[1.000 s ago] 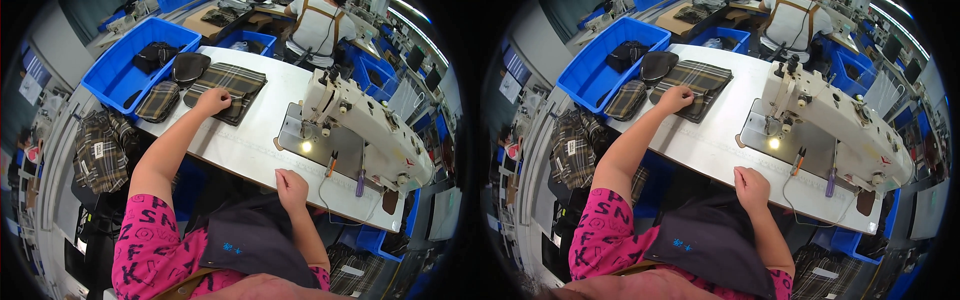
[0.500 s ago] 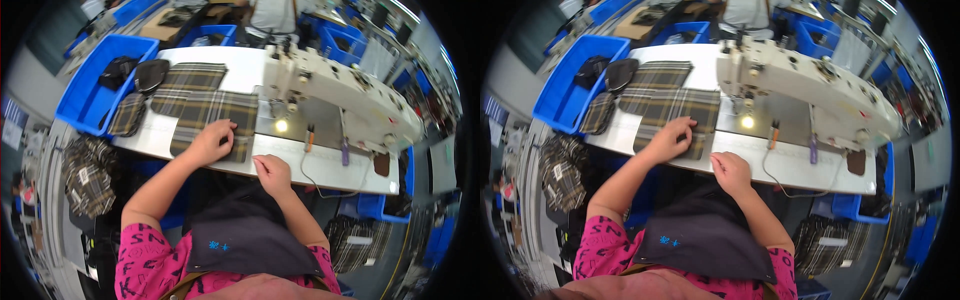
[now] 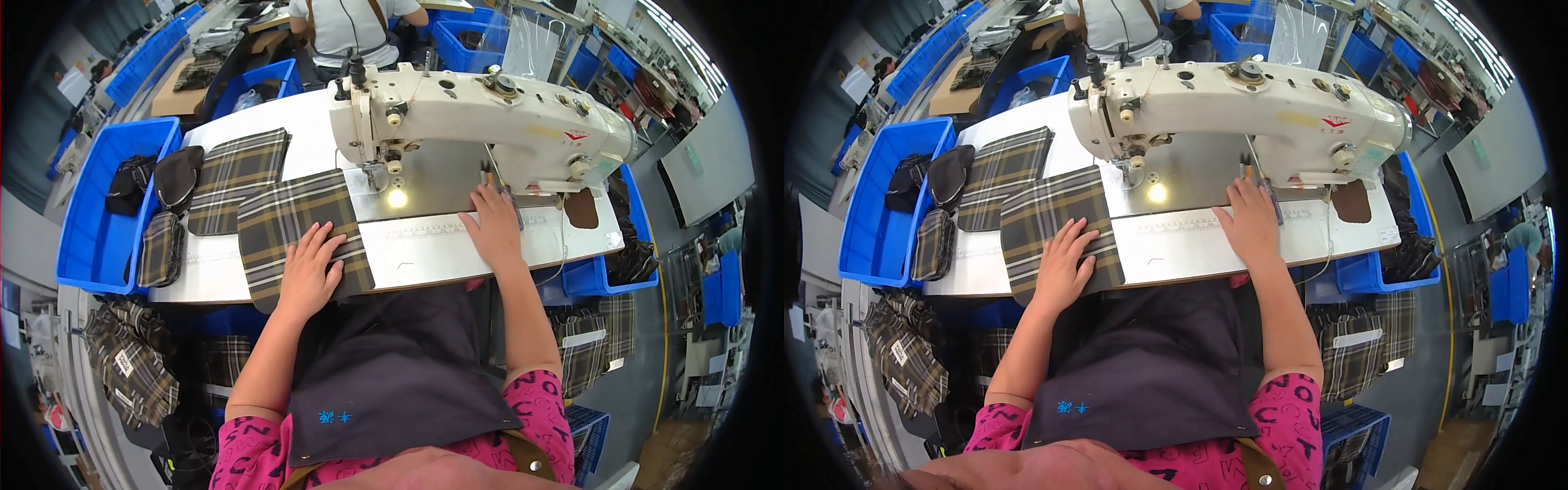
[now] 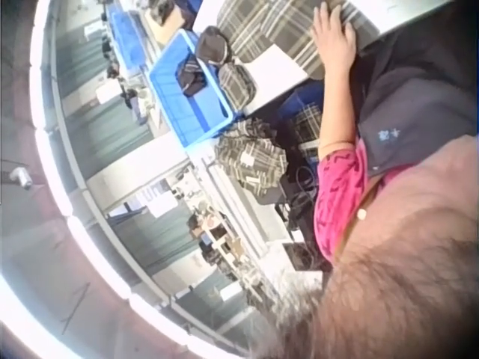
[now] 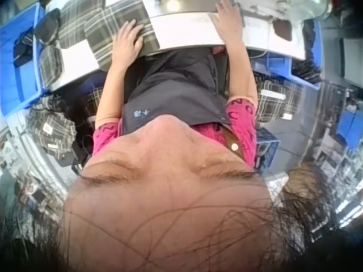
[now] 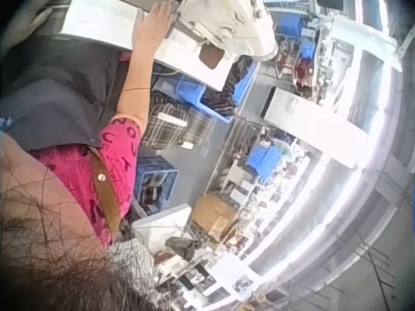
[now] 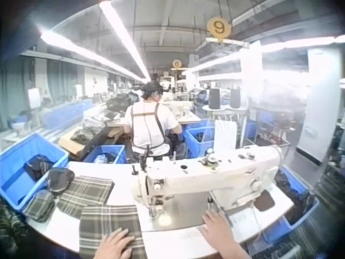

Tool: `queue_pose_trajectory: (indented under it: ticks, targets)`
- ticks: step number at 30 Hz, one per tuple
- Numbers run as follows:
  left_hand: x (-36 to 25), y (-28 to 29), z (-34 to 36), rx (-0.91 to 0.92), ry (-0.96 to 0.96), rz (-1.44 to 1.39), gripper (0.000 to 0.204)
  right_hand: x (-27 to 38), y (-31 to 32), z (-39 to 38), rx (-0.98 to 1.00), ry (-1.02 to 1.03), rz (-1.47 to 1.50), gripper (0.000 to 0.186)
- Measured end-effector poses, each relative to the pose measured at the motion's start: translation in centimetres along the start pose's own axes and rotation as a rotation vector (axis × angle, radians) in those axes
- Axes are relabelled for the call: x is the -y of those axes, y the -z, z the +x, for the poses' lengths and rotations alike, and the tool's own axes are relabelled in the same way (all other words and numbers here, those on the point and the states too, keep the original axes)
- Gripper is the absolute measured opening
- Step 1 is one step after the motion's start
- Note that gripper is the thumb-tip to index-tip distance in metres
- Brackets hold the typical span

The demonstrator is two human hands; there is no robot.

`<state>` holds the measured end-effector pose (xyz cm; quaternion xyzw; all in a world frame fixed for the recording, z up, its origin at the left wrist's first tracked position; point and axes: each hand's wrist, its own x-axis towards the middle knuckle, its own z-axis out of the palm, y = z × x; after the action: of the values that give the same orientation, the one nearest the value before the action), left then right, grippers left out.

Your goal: Sewing plaid fabric components together using an industrial sewing machine to construct bags or pouches.

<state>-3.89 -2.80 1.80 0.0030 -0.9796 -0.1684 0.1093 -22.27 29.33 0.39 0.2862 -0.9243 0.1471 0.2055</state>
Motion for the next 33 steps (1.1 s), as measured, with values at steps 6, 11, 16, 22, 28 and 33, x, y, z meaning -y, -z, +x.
queue_pose_trajectory:
  ticks: [6, 11, 16, 22, 28, 33]
  targets:
    - [0.0, -0.1, -0.4, 0.000, 0.057, 0.006, 0.045, 4.3, -1.0, 0.3, -0.072, 0.092, -0.001, 0.039]
    - [-1.3, -0.8, -0.3, -0.012, -0.016, -0.024, 0.048, 11.4, -0.9, -0.4, 0.025, 0.289, 0.390, 0.032]
    - [1.5, 0.9, -1.2, -0.242, 0.015, -0.181, 0.051, 13.9, -1.4, -0.7, 0.193, 0.370, 0.431, 0.036]
    - [11.9, 6.7, -6.1, -0.618, 0.286, 0.009, 0.042, 13.5, -2.2, -0.9, 0.168, 0.355, 0.464, 0.037]
    - [15.0, 13.9, -13.0, -0.906, 0.521, 0.541, 0.042, 13.3, -2.4, -1.2, 0.130, 0.326, 0.362, 0.035]
    - [19.9, 15.1, -20.1, -1.320, 0.839, 0.257, 0.043, 13.6, -2.5, -1.2, 0.133, 0.371, 0.331, 0.033]
